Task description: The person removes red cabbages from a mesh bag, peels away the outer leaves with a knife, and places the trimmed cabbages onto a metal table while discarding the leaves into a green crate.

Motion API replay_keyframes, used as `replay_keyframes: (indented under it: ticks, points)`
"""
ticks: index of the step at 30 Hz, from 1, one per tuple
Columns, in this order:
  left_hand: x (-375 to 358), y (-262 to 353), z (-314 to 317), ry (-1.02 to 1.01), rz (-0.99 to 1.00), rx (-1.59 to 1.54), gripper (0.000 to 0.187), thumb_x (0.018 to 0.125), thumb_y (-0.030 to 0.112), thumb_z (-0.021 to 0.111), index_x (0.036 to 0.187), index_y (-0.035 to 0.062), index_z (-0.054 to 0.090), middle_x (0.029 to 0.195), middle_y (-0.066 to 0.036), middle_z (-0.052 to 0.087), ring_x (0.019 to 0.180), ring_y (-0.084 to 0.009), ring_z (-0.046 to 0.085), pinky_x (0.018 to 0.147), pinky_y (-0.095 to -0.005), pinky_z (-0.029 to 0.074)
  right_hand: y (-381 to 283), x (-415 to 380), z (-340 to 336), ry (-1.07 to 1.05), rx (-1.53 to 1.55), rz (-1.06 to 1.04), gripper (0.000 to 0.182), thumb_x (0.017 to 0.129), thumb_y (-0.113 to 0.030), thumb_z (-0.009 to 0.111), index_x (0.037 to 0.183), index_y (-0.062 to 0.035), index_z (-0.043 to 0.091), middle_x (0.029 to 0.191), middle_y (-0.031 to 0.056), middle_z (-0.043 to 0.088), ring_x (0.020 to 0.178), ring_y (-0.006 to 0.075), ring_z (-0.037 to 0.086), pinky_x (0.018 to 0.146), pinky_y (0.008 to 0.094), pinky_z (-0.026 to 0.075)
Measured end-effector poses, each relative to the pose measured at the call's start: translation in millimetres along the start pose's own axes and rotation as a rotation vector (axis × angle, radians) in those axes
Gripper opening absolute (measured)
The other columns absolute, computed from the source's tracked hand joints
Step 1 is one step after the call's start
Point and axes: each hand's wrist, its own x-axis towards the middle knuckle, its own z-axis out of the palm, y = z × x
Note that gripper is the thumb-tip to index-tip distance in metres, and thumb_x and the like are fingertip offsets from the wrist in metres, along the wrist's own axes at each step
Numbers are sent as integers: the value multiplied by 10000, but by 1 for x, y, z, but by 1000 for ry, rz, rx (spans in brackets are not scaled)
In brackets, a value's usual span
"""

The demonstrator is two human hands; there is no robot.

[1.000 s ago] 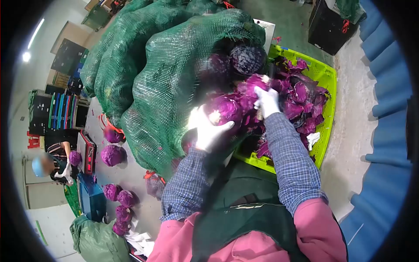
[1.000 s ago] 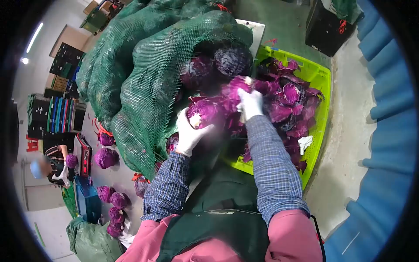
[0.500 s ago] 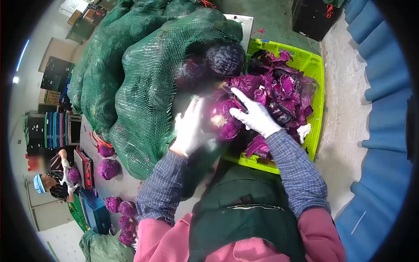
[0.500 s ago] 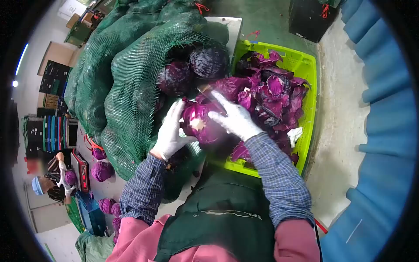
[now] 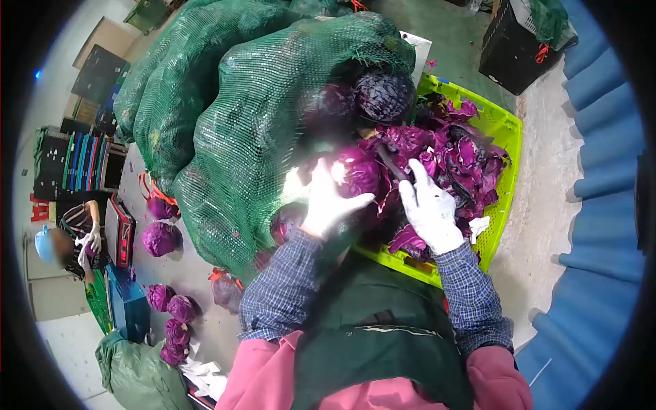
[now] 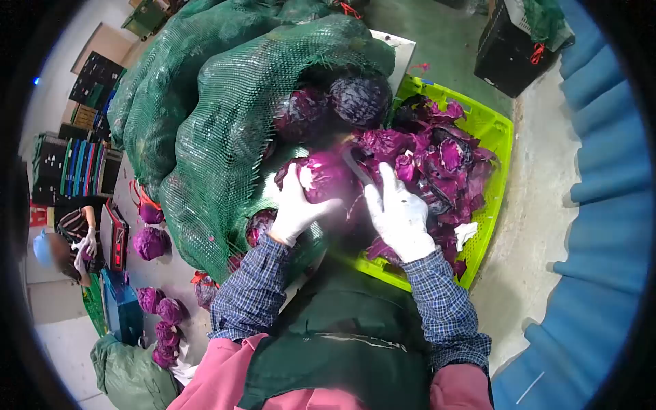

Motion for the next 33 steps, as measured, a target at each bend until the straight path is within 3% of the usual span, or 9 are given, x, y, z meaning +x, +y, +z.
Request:
replay_keyframes:
  ticks: [3, 4, 6, 15, 18, 22, 23, 26, 33]
  points:
    - [18, 24, -11, -76, 145, -169, 1035, 580, 526, 933, 1311, -37, 465, 1210, -218, 614, 1143, -319, 623, 987, -443, 492, -14, 10, -5, 41, -113, -268, 544, 1011, -388, 551, 1417, -28, 520, 958, 170, 734, 647, 312, 704, 585, 418, 573]
    - [19, 25, -8, -85, 127, -167, 1030, 569, 493, 945, 1311, -31, 459, 1206, -215, 594, 1128, -334, 609, 980, -452, 490, -15, 13, -8, 57, -99, -306, 502, 994, -276, 610, 1420, -22, 528, 847, 155, 722, 580, 303, 670, 543, 404, 539]
    - [19, 33, -8, -104, 82, -160, 1027, 546, 427, 969, 1310, -18, 448, 1197, -210, 554, 1097, -366, 581, 966, -469, 488, -14, 14, -6, -6, -47, -295, 521, 1007, -300, 584, 1442, -24, 503, 802, 142, 709, 575, 291, 667, 542, 424, 532]
    - [22, 43, 3, 15, 70, 1, 1047, 532, 613, 903, 1232, -40, 478, 1134, -220, 566, 1019, -387, 581, 894, -487, 490, -9, 29, 16, -62, -375, -268, 656, 1005, -400, 576, 1536, -65, 386, 773, 124, 691, 565, 272, 657, 528, 409, 523]
    - [25, 47, 6, 57, 30, 48, 860, 564, 537, 900, 1121, -24, 561, 1027, -206, 659, 944, -364, 679, 807, -454, 559, -1, 43, 30, -52, -295, -195, 683, 1013, -465, 529, 1528, -46, 373, 751, 144, 683, 597, 286, 676, 540, 424, 533]
    - [-12, 54, 11, -51, 76, 203, 1178, 628, 550, 893, 1420, -105, 316, 1426, -304, 408, 1347, -441, 389, 1101, -490, 376, 10, 87, 22, 31, -66, 249, 559, 1063, -486, 404, 1415, -57, 464, 846, 255, 707, 800, 445, 693, 724, 533, 540]
    - [-18, 51, 9, -88, 96, 254, 1260, 644, 553, 891, 1494, -125, 254, 1526, -329, 346, 1448, -460, 317, 1175, -498, 331, 18, 92, 17, 31, -37, 197, 526, 1065, -477, 402, 1377, -63, 496, 850, 260, 706, 796, 440, 694, 718, 535, 539]
    - [-9, 42, 7, -125, 104, 139, 1276, 627, 541, 905, 1489, -129, 245, 1501, -314, 369, 1401, -464, 367, 1147, -508, 362, 16, 75, -2, 10, -8, 103, 458, 1066, -446, 415, 1305, -83, 560, 843, 253, 710, 780, 428, 696, 703, 524, 542]
    - [-2, 52, -2, -94, 66, 178, 1308, 589, 479, 925, 1558, -17, 200, 1431, -314, 405, 1302, -463, 444, 1049, -505, 457, -19, -4, 14, -262, 25, 43, 624, 1048, -483, 425, 1534, -96, 370, 798, 194, 716, 709, 397, 698, 651, 515, 545]
